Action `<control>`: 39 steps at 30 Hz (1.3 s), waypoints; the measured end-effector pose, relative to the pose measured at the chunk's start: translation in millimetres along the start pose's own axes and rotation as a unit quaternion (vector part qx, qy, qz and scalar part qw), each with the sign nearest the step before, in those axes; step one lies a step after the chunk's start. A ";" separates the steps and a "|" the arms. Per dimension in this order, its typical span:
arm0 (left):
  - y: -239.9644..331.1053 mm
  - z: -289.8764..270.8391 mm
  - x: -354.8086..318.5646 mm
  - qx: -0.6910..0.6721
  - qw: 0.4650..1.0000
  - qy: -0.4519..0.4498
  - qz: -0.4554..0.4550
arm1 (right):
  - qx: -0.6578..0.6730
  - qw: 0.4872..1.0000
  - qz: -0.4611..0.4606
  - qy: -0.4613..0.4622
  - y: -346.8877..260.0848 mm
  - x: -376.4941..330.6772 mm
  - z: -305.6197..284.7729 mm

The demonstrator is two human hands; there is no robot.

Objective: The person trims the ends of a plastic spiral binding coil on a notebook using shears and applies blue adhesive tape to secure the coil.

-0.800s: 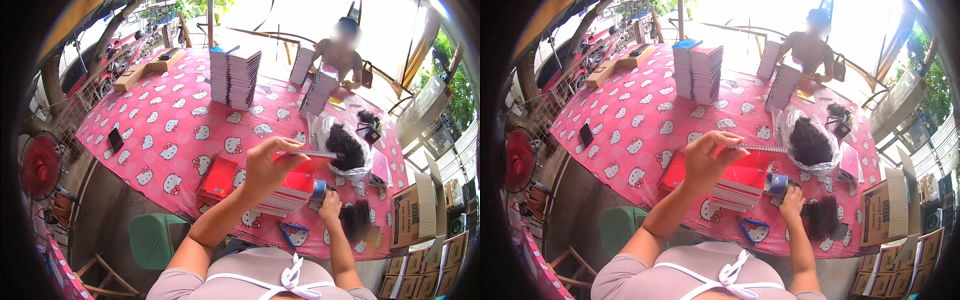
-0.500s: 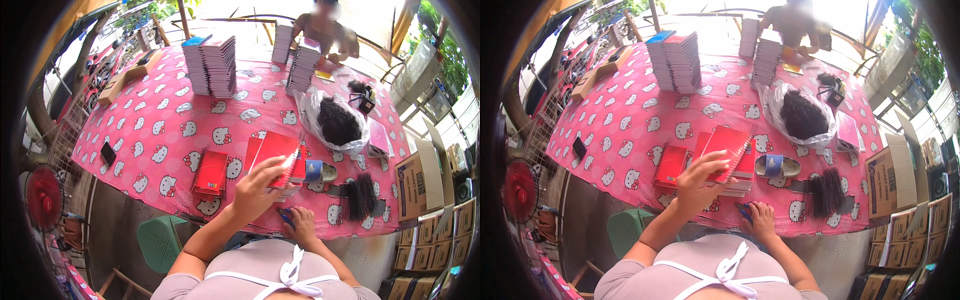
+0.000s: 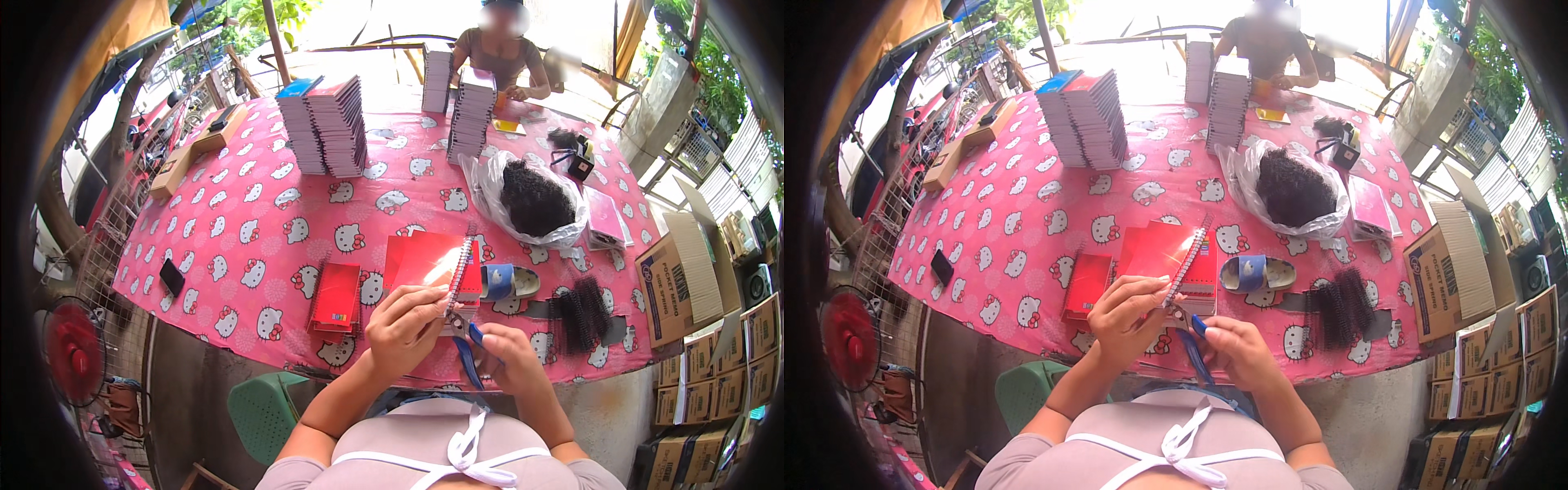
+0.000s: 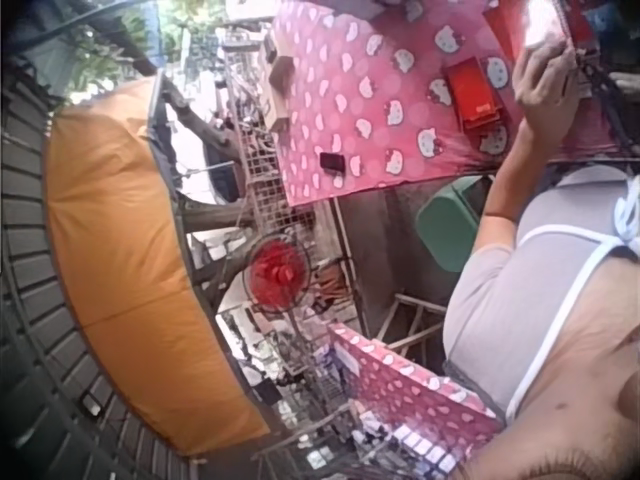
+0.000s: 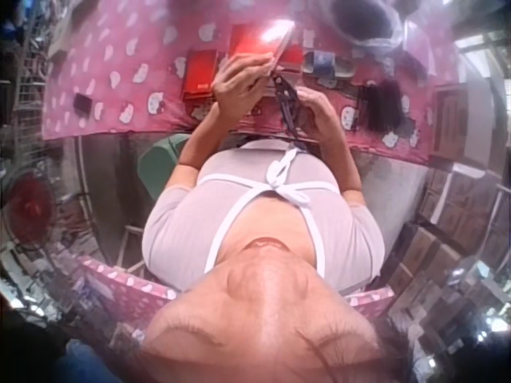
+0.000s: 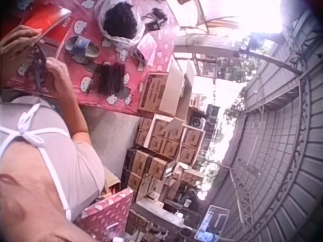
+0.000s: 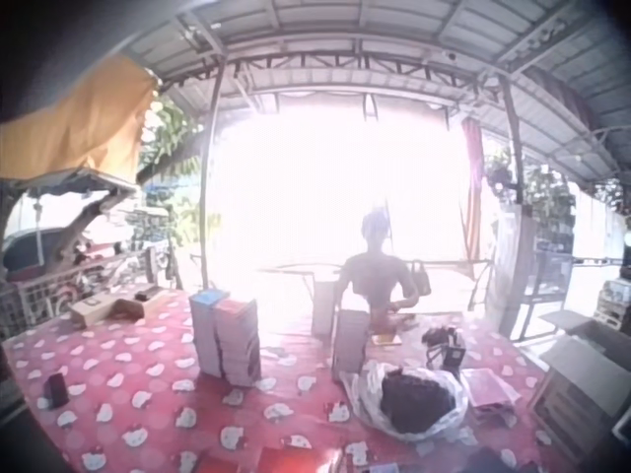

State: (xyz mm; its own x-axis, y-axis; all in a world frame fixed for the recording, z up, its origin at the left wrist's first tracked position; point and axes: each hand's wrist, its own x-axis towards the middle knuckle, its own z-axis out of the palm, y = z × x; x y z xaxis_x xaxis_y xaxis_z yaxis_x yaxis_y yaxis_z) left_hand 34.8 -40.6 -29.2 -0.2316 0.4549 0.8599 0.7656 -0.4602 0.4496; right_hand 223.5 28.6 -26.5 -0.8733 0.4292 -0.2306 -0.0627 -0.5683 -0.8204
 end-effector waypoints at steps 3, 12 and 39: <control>-6.0 -14.7 9.3 0.044 0.999 -0.001 0.030 | 0.031 0.999 -0.018 -0.003 24.2 8.9 -16.4; -52.0 -143.5 45.1 0.292 0.953 0.083 -0.024 | -0.733 0.621 -0.182 0.209 127.5 -5.5 -117.5; -64.5 -12.2 -30.9 -0.036 0.941 -0.106 -0.319 | -0.223 0.964 0.083 0.116 -46.1 92.8 -70.0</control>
State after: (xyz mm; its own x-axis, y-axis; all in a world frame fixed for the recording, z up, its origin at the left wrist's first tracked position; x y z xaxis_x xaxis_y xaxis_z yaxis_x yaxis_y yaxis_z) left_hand -14.7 -34.3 -81.9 -0.4996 0.7945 0.3453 0.4671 -0.0886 0.8797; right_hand 179.2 143.8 -46.7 -0.7183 0.5339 -0.4462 0.3271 -0.3070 -0.8938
